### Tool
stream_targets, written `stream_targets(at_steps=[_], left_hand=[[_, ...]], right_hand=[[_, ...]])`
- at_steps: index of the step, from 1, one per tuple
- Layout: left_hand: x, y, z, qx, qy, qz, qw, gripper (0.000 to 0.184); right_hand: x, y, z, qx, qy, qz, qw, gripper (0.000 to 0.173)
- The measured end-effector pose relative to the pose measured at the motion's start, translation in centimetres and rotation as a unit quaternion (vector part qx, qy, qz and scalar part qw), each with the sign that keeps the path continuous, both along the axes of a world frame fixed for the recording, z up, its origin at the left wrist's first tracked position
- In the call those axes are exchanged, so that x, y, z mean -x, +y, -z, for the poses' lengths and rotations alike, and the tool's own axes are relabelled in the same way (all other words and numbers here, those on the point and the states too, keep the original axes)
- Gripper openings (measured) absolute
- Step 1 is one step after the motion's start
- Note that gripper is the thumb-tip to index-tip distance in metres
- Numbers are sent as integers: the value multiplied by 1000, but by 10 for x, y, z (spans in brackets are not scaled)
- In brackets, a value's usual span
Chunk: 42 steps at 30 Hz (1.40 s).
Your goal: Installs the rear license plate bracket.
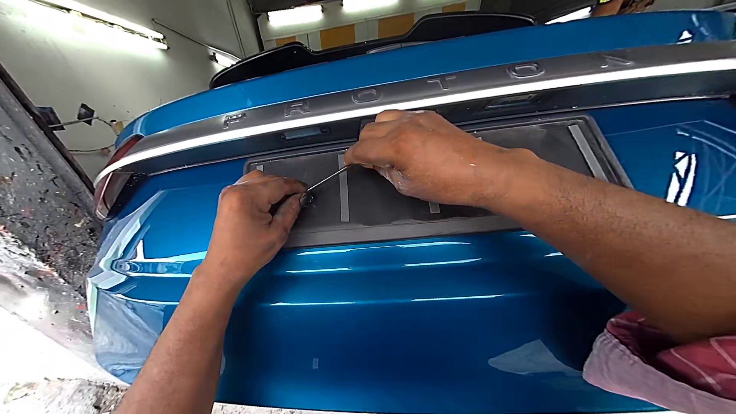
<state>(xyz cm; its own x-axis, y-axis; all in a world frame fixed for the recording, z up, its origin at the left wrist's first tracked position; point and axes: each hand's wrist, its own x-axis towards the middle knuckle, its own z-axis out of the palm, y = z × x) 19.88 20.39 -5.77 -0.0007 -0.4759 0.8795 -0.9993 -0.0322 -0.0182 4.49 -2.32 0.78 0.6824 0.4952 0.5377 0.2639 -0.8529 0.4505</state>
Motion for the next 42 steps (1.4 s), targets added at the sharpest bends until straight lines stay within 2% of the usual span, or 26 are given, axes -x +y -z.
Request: stream_targets(at_steps=[11,21,27,34,42], left_hand=[[-1,3,-8,-27,-35,-10,999,19],[8,5,-15,-59,21,-27,998,16],[10,4,-8,-36,8,-40,999,18],[12,1,-8,-27,4,-71,997,20],[8,0,-8,-30,25,-40,998,18]], right_hand=[[3,3,0,13,-5,33,999,27],[-4,17,8,-8,-51,105,993,22],[-1,24,5,-7,-37,130,991,24],[-4,26,14,-18,-66,158,985,20],[-2,30,23,-15,-73,178,981,19]])
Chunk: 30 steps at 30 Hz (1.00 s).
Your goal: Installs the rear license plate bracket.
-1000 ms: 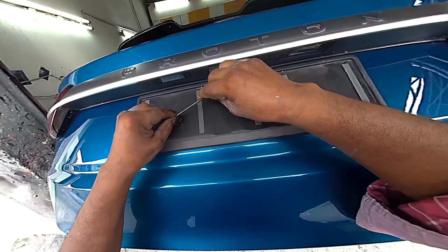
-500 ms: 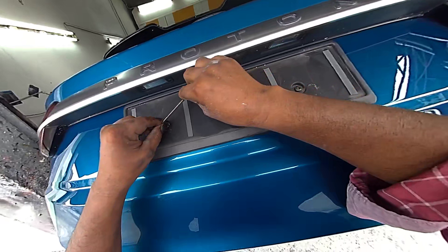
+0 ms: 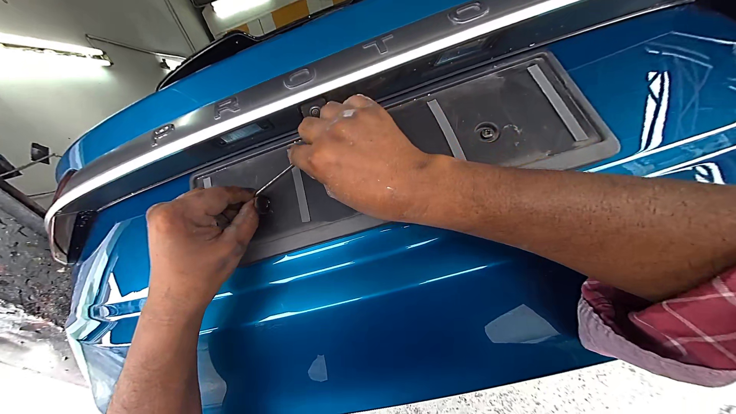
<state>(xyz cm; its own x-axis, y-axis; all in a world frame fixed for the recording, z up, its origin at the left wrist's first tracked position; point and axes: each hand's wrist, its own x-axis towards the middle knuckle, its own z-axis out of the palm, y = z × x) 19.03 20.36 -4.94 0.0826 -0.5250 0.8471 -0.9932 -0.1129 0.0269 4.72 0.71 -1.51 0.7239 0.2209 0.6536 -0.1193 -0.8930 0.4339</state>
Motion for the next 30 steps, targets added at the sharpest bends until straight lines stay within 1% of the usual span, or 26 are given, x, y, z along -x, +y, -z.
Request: stream_targets(at_steps=[7,12,16,18,19,20,22,25,30], left_hand=[[-6,2,3,-1,-15,9,1000,21],[-7,1,4,0,-39,11,999,20],[-5,2,0,-19,-69,-9,997,21],[-5,2,1,-16,-82,-12,996,22],[-5,2,1,-15,-87,-12,996,21],[-7,3,0,-15,-88,-9,996,21],[-9,3,1,-13,-85,3,996,21],[-13,2,0,-13,-86,25,996,20],[-22,-1,-3,-9,-119,56,991,21]], right_hand=[[19,5,9,5,11,-29,1000,21],[31,14,20,-20,25,-40,999,25],[35,27,24,-83,58,-31,994,14],[37,34,33,-80,36,-15,996,17],[39,38,37,-64,23,-5,998,22],[37,41,41,-40,-13,-1,999,27],[36,47,46,-13,-47,23,999,32],[33,58,50,-33,-68,62,995,30],[25,82,72,-105,-130,112,979,28]])
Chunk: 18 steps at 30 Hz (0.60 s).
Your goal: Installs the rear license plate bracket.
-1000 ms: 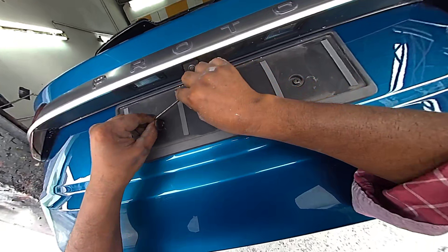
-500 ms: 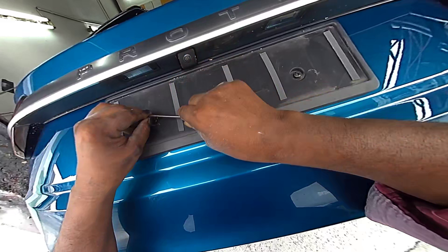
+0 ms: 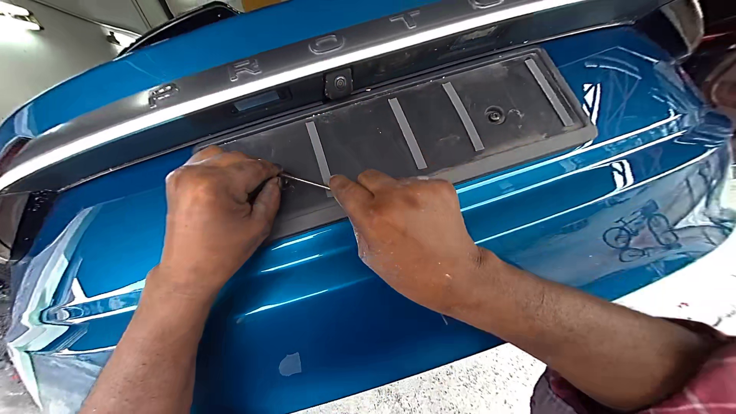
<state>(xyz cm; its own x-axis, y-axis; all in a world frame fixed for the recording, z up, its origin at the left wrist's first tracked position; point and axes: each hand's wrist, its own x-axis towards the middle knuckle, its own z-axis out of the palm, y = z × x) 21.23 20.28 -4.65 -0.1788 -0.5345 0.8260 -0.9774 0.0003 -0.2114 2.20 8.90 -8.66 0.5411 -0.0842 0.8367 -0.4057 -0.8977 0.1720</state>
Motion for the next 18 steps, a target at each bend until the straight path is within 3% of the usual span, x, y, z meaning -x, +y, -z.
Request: stream_targets(at_steps=[11,18], left_hand=[[-21,-3,-8,-31,-34,82,996,23],[-20,-9,-4,-12,-32,80,996,20]], right_hand=[[-19,50,25,-79,-75,74,991,29],[-17,52,26,-100,-70,53,991,30]])
